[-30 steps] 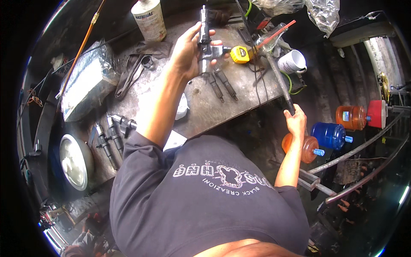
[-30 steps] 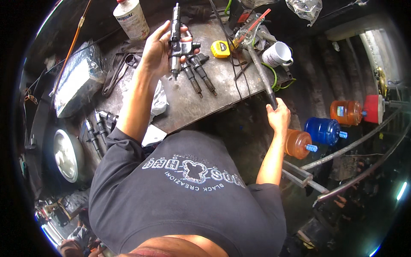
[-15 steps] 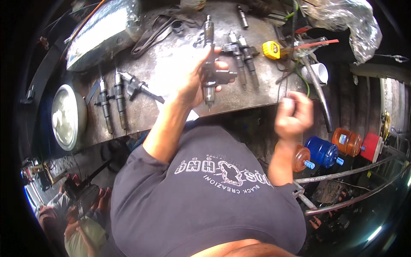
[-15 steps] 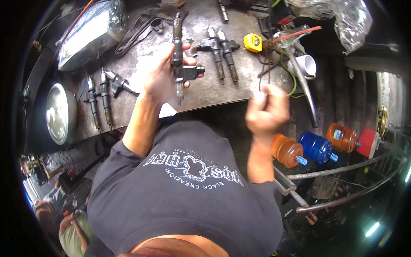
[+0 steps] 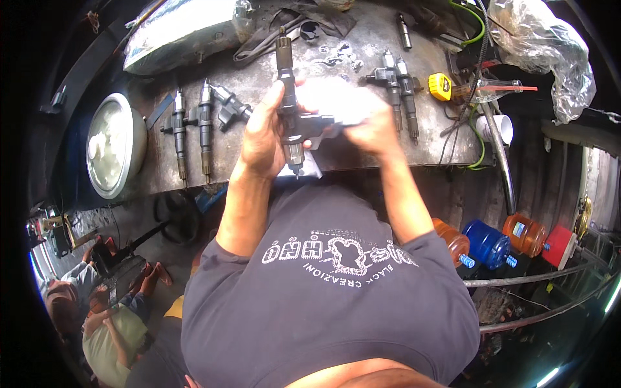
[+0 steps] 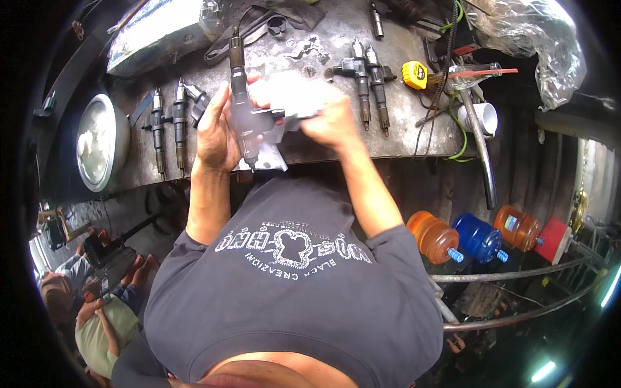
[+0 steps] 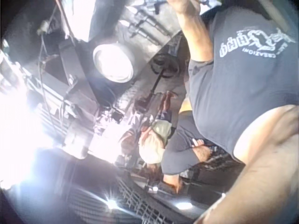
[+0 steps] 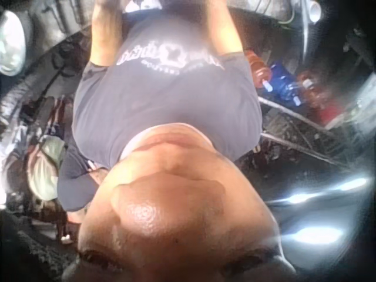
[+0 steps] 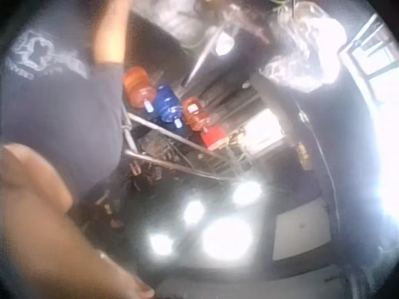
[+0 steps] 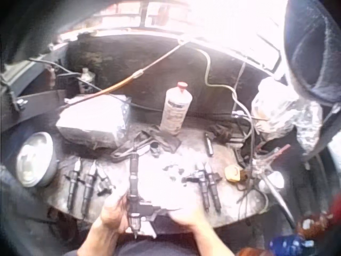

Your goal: The person wipes and cleans fuel injectors using a cloth, handling them one by one at a workbench.

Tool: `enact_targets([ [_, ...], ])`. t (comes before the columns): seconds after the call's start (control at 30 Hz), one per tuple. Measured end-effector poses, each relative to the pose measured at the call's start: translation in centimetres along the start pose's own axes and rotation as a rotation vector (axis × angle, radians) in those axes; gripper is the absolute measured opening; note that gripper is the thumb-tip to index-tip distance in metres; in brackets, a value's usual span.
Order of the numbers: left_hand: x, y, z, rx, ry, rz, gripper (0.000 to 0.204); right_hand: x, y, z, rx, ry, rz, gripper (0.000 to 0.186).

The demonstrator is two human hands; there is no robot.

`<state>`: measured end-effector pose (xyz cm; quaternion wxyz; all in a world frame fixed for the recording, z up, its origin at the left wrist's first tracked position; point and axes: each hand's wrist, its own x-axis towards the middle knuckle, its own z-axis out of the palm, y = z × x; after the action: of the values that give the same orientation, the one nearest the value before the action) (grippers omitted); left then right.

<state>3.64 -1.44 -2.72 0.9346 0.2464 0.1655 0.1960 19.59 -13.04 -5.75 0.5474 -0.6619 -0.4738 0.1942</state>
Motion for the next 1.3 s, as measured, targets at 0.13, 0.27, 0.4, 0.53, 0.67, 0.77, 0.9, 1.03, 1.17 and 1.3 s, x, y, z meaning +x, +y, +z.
enact_targets([
  [0.13,0.5,-0.2,0.8,0.176,0.041,-0.011,0.037,0.1,-1.9,-5.4,0.186,0.077,0.099,0.052],
  [0.27,1.3,-1.3,2.4,0.518,-0.046,-0.11,0.054,0.9,-5.3,-4.5,1.018,-0.062,0.287,0.058],
  [0.4,1.4,-3.4,3.1,0.73,-0.039,-0.072,0.063,0.4,-2.3,-3.5,1.029,0.047,0.416,0.04],
  [0.53,2.3,-5.4,2.8,0.977,-0.129,-0.171,0.062,-0.1,-1.4,-2.5,1.062,0.099,0.572,0.025],
  [0.67,0.9,-5.6,3.2,1.196,-0.222,0.169,0.064,-0.7,-1.9,-2.4,1.236,0.19,0.423,0.025],
  [0.77,-0.5,-3.5,3.6,1.31,-0.092,0.391,0.06,-1.0,-1.3,-3.5,1.283,0.215,0.294,0.026],
  [0.9,-0.8,-0.2,-1.8,1.752,0.37,0.568,0.037,-1.1,-1.4,-6.5,1.044,0.524,0.268,0.03],
  [1.03,-1.4,0.0,-5.6,2.191,0.217,0.286,0.023,-0.6,-2.6,-7.1,0.967,0.626,0.264,0.032],
  [1.17,-1.9,0.8,-5.5,2.256,0.138,0.201,0.025,-1.0,-3.2,-6.8,1.017,0.536,0.237,0.034],
  [1.3,-2.4,1.7,-5.5,2.173,0.176,0.114,0.027,-0.8,-3.9,-5.6,0.982,0.623,0.251,0.022],
])
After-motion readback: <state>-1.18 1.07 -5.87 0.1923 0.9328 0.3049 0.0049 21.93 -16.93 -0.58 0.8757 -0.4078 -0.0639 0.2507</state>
